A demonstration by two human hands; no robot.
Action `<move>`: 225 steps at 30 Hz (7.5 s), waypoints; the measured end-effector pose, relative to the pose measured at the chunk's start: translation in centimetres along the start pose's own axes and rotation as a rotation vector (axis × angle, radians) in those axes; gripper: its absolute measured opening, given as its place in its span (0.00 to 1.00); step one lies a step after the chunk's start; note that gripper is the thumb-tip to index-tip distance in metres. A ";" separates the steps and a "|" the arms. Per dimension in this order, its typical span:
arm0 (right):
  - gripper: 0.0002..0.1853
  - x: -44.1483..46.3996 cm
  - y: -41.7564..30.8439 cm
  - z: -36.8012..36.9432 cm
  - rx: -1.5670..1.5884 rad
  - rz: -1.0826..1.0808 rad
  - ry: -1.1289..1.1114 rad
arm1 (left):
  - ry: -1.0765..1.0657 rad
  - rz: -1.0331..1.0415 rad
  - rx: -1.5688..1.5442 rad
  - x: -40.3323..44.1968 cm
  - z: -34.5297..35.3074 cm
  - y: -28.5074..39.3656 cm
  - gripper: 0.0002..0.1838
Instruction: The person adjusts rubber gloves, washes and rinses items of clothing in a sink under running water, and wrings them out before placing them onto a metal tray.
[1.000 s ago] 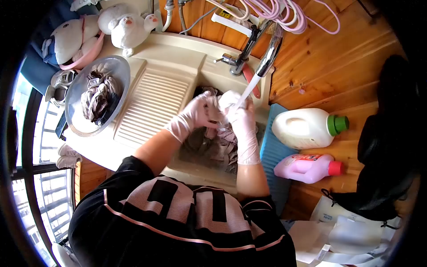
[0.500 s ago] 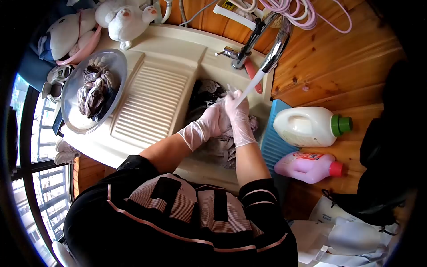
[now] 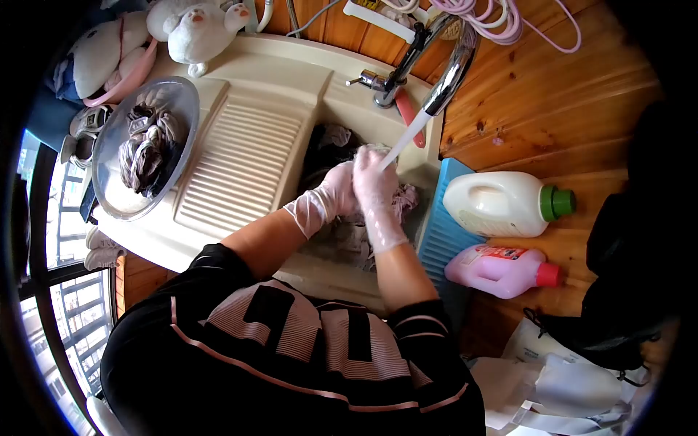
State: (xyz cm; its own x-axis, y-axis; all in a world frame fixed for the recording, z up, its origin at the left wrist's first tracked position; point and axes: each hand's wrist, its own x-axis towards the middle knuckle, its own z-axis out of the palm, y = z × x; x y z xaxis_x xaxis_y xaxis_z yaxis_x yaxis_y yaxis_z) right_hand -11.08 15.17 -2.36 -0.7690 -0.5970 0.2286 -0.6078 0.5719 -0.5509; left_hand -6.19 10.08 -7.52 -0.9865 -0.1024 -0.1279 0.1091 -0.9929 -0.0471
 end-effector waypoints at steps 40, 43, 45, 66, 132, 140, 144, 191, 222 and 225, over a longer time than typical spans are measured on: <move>0.10 2.2 -2.0 -9.9 0.421 -0.068 -0.718 | -0.023 0.436 2.342 -7.3 7.1 8.4 0.35; 0.11 2.2 -3.4 -11.1 0.648 -0.056 -0.753 | -0.077 0.305 2.044 -5.8 7.2 6.8 0.30; 0.14 2.3 -3.0 -11.6 0.864 -0.001 -0.786 | -0.023 0.133 1.777 -4.8 6.1 6.4 0.23; 0.12 -0.1 5.4 -4.9 -0.503 -0.150 -0.278 | -0.123 0.801 2.230 -8.4 19.1 9.6 0.02; 0.37 3.2 -3.8 -12.6 0.769 -0.172 -0.439 | -0.336 -0.050 0.851 0.5 13.8 4.7 0.16; 0.03 1.9 -5.8 -9.5 0.831 0.011 -0.271 | 0.637 -0.017 0.367 -2.4 9.8 4.1 0.38; 0.10 -1.4 -7.0 -7.9 0.609 -0.265 -0.117 | -0.244 -0.189 -0.208 -0.6 6.2 3.5 0.24; 0.08 5.1 -0.8 -8.9 0.796 0.090 -0.200 | 0.005 -0.370 0.222 -5.3 1.8 0.3 0.27; 0.20 1.3 -6.9 -6.1 1.549 0.156 -0.799 | 0.196 -0.174 0.470 -13.1 12.5 0.4 0.13; 0.13 0.6 -6.4 -4.2 1.184 0.166 -0.608 | 0.260 0.179 1.232 -9.9 7.0 -0.4 0.12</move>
State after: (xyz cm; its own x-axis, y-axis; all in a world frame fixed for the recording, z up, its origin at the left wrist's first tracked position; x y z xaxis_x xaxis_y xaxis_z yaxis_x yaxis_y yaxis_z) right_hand -8.50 13.54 4.65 -0.4191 -0.8988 -0.1288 0.2574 0.0184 -0.9661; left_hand 2.69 11.05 0.69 -0.9015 -0.3640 -0.2340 -0.0858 -0.3797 0.9211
